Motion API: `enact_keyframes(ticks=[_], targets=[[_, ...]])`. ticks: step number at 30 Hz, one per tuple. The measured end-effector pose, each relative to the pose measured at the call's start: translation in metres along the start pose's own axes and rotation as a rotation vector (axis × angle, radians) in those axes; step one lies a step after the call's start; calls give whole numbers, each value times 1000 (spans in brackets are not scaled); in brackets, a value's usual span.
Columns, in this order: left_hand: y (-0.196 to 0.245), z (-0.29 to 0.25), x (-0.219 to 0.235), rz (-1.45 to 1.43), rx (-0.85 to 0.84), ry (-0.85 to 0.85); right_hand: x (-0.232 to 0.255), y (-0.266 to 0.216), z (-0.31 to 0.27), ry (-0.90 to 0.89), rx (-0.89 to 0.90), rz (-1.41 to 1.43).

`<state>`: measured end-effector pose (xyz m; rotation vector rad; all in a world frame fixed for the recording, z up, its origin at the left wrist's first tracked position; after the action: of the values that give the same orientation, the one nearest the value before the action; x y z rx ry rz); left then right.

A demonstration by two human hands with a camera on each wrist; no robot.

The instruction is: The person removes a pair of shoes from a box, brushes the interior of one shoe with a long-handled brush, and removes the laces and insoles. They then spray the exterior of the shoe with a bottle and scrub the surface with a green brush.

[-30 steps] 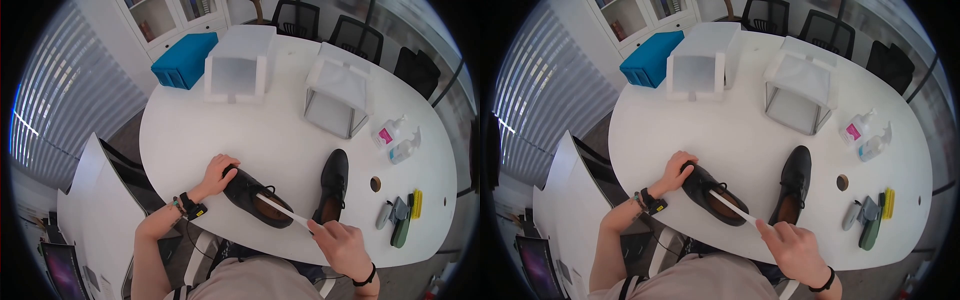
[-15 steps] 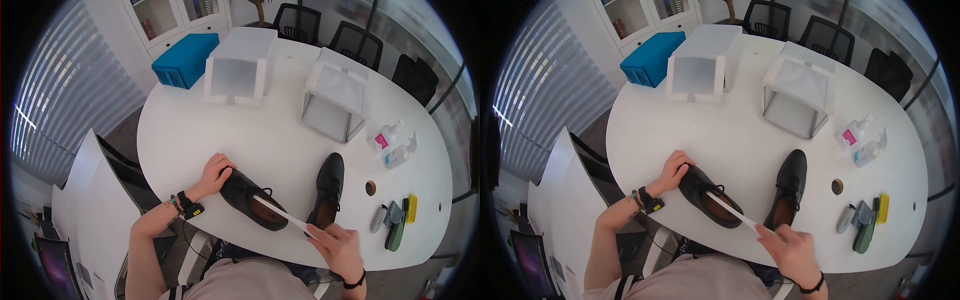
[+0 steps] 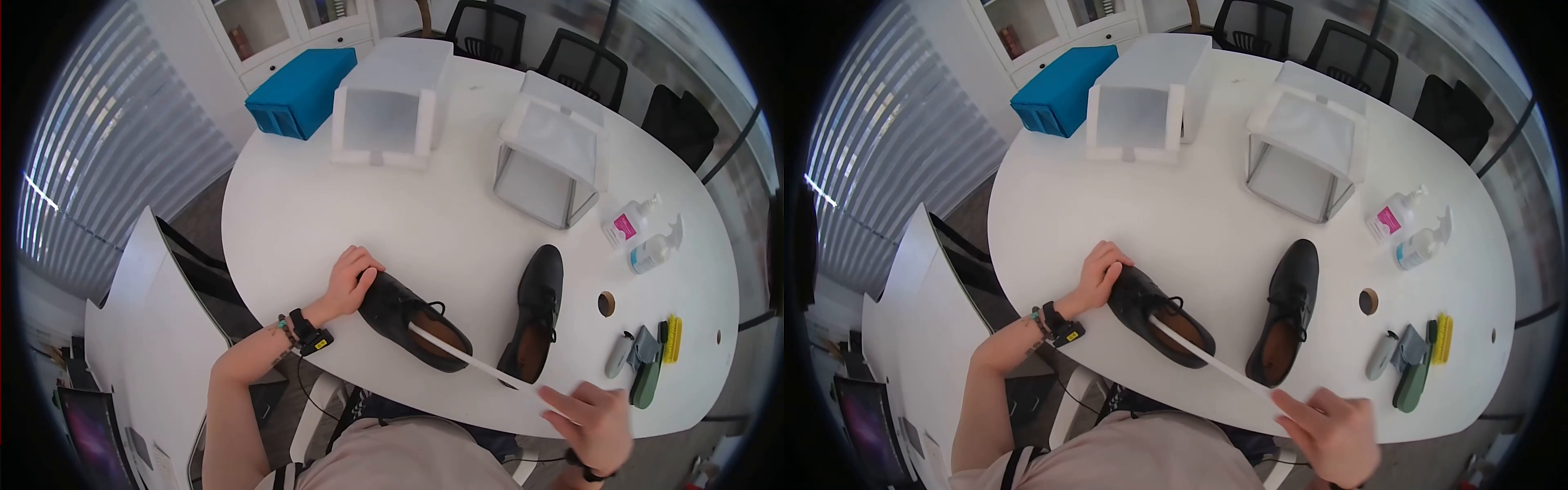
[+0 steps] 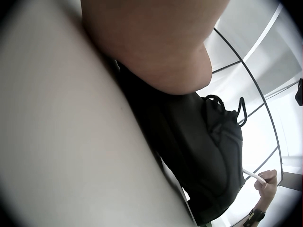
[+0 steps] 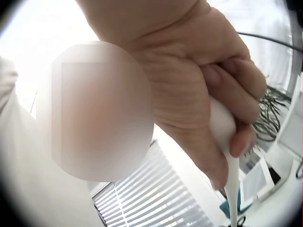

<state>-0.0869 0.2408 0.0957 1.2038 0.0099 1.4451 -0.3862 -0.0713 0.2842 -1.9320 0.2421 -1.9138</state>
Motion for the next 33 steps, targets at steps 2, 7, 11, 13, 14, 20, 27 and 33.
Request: enact_keyframes(ticks=[2, 7, 11, 13, 14, 20, 27, 33], targets=[[-2, 2, -1, -9, -5, 6, 29, -3, -12, 18, -67, 7], [2, 1, 1, 20, -7, 1, -23, -9, 25, 78, -19, 5], [1, 1, 2, 13, -19, 5, 15, 0, 0, -15, -21, -134], [1, 0, 0, 10, -2, 4, 61, -4, -13, -102, 2, -87], [1, 0, 0, 5, -2, 2, 82, -14, -13, -121, 34, -76], [2, 0, 2, 20, -13, 5, 84, -38, 0, -86, 73, -173], [1, 0, 1, 29, -16, 8, 92, -49, -13, 20, 64, -267], [2, 1, 2, 32, -20, 5, 21, -34, 6, 74, 43, -138]])
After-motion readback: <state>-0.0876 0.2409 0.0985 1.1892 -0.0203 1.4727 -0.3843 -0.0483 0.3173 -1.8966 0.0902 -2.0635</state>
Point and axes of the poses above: each hand's wrist, its own z-axis towards the middle knuckle, its own x-axis out of the back of the hand, y = z × x, the point moved 7 cm from there along z, towards the middle knuckle, and after that the axes turned 2 degrees about -y, right-handed, at the moved point
